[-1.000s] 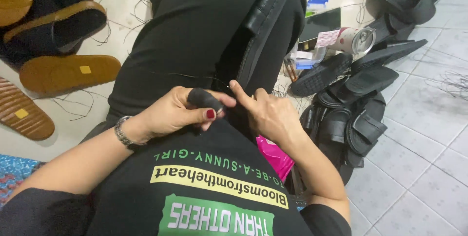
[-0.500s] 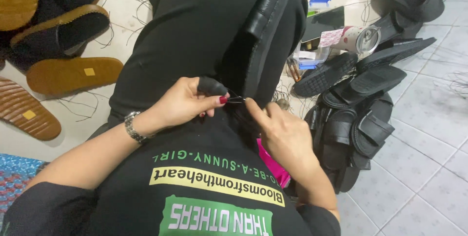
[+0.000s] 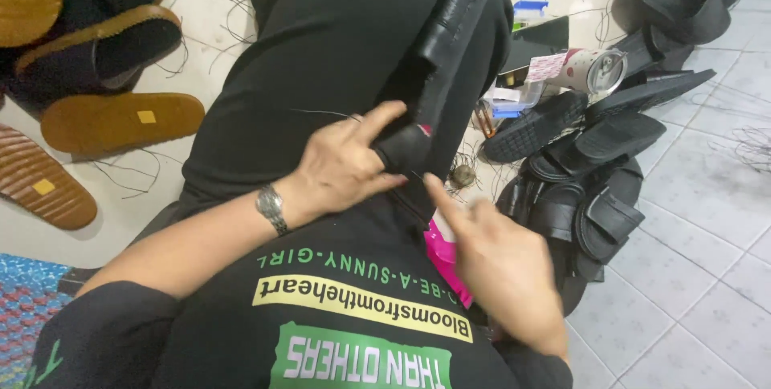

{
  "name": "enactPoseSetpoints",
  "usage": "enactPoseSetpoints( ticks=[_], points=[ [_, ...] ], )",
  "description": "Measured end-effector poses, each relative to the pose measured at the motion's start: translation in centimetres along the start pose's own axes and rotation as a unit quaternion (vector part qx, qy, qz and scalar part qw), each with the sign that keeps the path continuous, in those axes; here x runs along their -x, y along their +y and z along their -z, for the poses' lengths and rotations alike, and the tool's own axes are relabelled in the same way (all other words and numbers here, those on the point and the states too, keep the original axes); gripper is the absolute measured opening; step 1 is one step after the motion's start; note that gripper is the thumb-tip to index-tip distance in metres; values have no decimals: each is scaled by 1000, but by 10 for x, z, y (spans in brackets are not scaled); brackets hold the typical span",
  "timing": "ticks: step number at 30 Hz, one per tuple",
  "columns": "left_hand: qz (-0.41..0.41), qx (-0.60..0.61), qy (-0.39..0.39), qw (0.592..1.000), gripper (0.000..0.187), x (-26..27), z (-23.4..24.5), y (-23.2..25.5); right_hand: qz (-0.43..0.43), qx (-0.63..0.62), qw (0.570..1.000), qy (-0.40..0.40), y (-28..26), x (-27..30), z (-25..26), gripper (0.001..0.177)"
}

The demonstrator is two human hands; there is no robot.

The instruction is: Hand-stitching the sole of a black sandal using a needle and thread

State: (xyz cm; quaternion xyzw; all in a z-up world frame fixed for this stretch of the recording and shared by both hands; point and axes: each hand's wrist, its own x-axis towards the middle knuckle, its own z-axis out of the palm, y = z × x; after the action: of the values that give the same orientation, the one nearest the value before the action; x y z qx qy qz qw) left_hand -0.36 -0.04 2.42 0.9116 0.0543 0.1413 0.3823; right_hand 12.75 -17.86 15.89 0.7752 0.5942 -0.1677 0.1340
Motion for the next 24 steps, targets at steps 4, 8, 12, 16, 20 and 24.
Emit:
enactPoseSetpoints(
  ticks=[4, 8, 12, 16, 20, 24],
  points=[
    [4, 25, -16, 1000, 29, 11, 1, -14, -19, -283, 958, -48, 42, 16, -23, 60],
    [27, 136, -114, 984, 44, 0, 30, -9, -29, -586, 799, 128, 28, 8, -110, 39],
    [31, 159, -90, 983, 46, 10, 16, -19, -76, -651, 717, 236, 9, -5, -135, 13],
    [27, 137, -48, 989, 42, 11, 7, -20, -44, -688, 672, 270, 9, -6, -149, 16],
    [20, 132, -28, 991, 41, 10, 7, -18, -2, -703, 660, 266, 2, -17, -143, 10],
    [10, 117, -8, 993, 37, 5, 5, -12, 48, -854, 471, 217, 3, -11, -159, 8]
  ],
)
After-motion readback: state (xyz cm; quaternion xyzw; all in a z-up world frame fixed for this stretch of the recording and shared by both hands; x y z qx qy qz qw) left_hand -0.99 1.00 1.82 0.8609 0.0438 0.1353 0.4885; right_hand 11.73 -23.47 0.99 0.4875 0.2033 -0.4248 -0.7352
